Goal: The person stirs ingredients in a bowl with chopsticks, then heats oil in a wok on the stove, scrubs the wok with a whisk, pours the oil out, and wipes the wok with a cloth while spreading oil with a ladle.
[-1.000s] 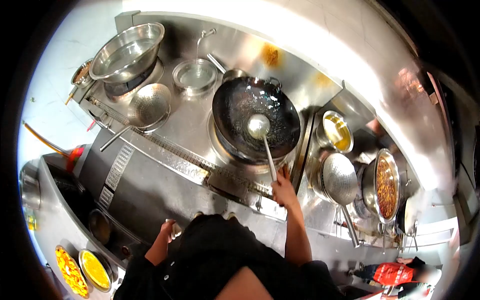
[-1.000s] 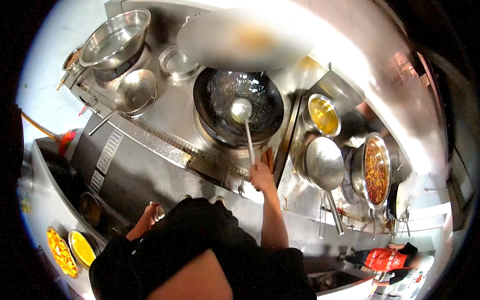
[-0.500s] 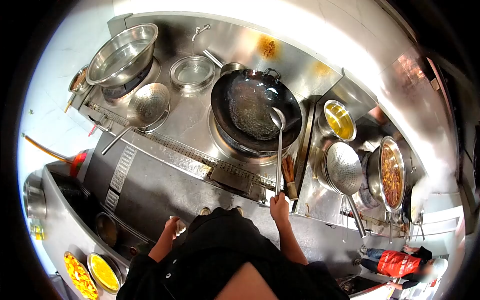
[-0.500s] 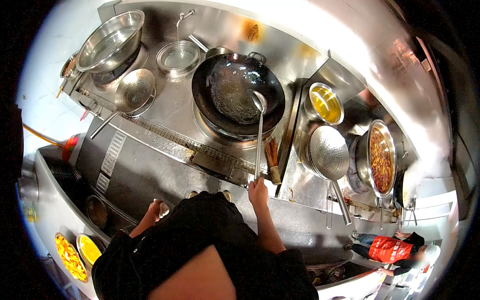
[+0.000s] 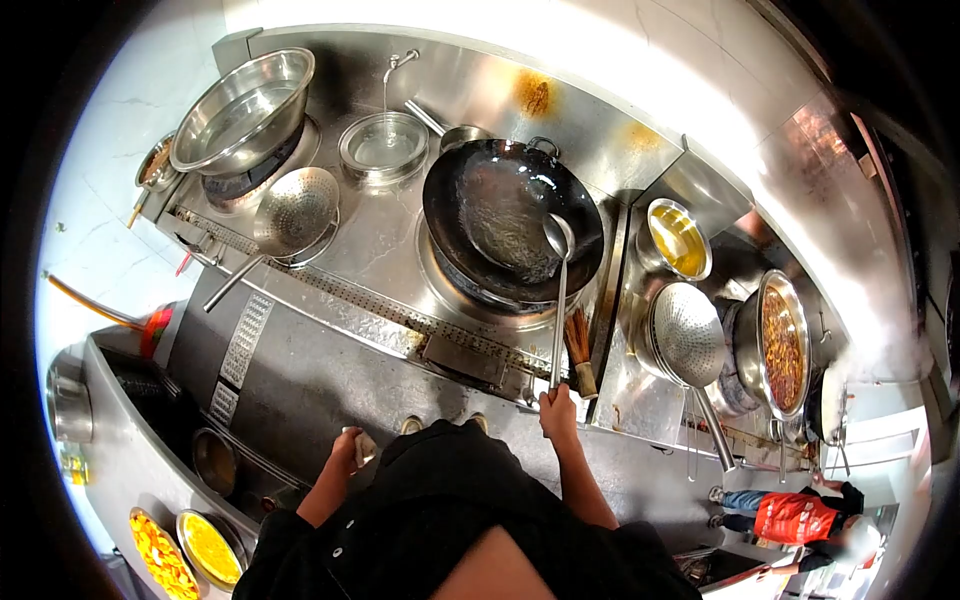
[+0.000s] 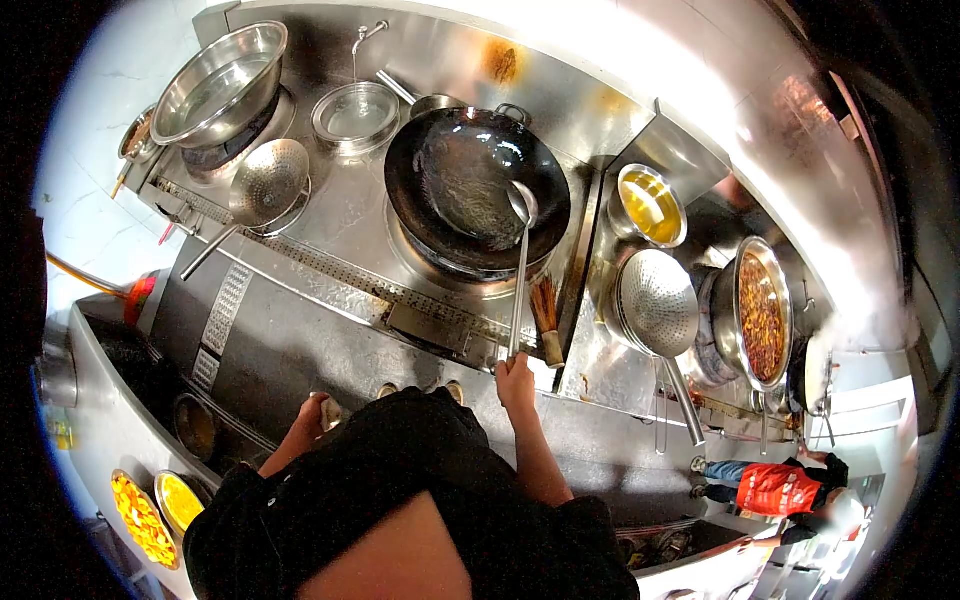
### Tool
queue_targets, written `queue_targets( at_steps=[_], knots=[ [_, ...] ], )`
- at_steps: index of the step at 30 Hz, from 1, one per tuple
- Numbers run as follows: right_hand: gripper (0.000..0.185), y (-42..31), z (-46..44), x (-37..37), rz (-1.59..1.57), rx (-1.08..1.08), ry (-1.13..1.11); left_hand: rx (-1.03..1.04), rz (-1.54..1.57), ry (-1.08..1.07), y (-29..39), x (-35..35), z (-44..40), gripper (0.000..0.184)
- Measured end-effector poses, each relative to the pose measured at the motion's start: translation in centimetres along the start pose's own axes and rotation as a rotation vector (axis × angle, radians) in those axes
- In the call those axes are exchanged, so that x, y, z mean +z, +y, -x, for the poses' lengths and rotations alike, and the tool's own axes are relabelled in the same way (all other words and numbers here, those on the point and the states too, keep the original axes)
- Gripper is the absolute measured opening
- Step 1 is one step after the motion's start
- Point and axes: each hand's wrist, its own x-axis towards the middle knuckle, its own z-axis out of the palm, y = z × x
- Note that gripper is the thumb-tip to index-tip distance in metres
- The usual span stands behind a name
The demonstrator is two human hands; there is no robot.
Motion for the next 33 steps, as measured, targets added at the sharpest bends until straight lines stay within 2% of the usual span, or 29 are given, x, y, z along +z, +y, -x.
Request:
queue_targets(
  at_steps=[2, 5, 8, 11, 12, 14, 16, 18, 19, 20, 22, 25, 26, 27, 28, 30, 32, 33],
  knots=[
    [0.027, -0.3, 0.0, -0.3, -0.128, 0.103, -0.070, -0.046, 0.061, 0.067, 3.5, 6.1, 6.6, 0.028],
    [0.026, -1.1, 0.0, -0.5, -0.262, 0.187, -0.098, 0.029, 0.221, -0.365, 5.6, 8.7, 4.2, 0.038],
    [0.025, -1.0, 0.0, -0.2, -0.322, 0.231, -0.091, 0.040, 0.076, -0.343, 10.0, 17.1, 9.2, 0.046],
    [0.021, -0.9, -0.3, 0.1, -0.316, 0.253, -0.077, 0.052, 0.008, -0.620, 13.4, 24.3, 4.9, 0.040],
    [0.021, -0.8, -0.3, 0.5, -0.372, 0.266, -0.051, 0.106, 0.052, -0.577, 15.6, 31.0, 6.7, 0.038],
    [0.020, -0.2, -0.5, 1.1, -0.369, 0.272, -0.031, 0.119, -0.035, -0.461, 18.0, 37.9, 6.8, 0.040],
    [0.018, 0.7, -0.4, 1.9, -0.323, 0.104, 0.126, 0.138, -0.042, -0.461, 18.8, 42.7, 8.7, 0.036],
    [0.017, 2.3, -0.5, 2.7, -0.321, 0.009, 0.190, 0.207, -0.092, -0.350, 18.0, 44.5, 8.1, 0.033],
    [0.017, 2.2, -0.3, 2.5, -0.289, 0.027, 0.186, 0.248, -0.115, -0.292, 17.8, 45.5, 7.3, 0.032],
    [0.017, 2.3, -0.2, 2.5, -0.299, 0.040, 0.196, 0.043, -0.154, -0.385, 18.5, 45.0, 3.1, 0.030],
    [0.017, 2.6, 0.3, 2.9, -0.321, 0.070, 0.207, -0.081, -0.210, -0.521, 19.0, 44.5, -0.1, 0.026],
    [0.021, 0.5, 1.8, -1.2, -0.284, 0.057, 0.159, 0.393, -0.042, -0.426, 15.6, 44.1, 1.9, 0.019],
    [0.022, 0.2, 1.3, -2.7, -0.253, 0.028, 0.166, 0.389, -0.082, -0.388, 15.7, 44.2, 4.4, 0.015],
    [0.024, 0.3, 1.3, -4.1, -0.353, 0.115, 0.110, 0.385, 0.007, -0.356, 15.1, 43.7, 4.9, 0.014],
    [0.024, 0.6, 1.2, -6.1, -0.250, 0.116, 0.039, 0.284, -0.104, -0.240, 14.9, 43.5, 9.6, 0.014],
    [0.030, 0.8, -0.3, -9.7, -0.322, 0.159, -0.042, 0.380, -0.041, -0.300, 14.5, 44.0, 12.6, 0.011],
    [0.040, 0.7, -2.0, -13.4, -0.315, 0.023, -0.080, 0.492, 0.025, -0.365, 13.1, 43.3, 14.4, 0.007],
    [0.047, 0.7, -3.5, -15.1, -0.313, -0.039, -0.074, 0.467, -0.012, -0.420, 13.8, 42.6, 13.3, 0.007]
  ],
)
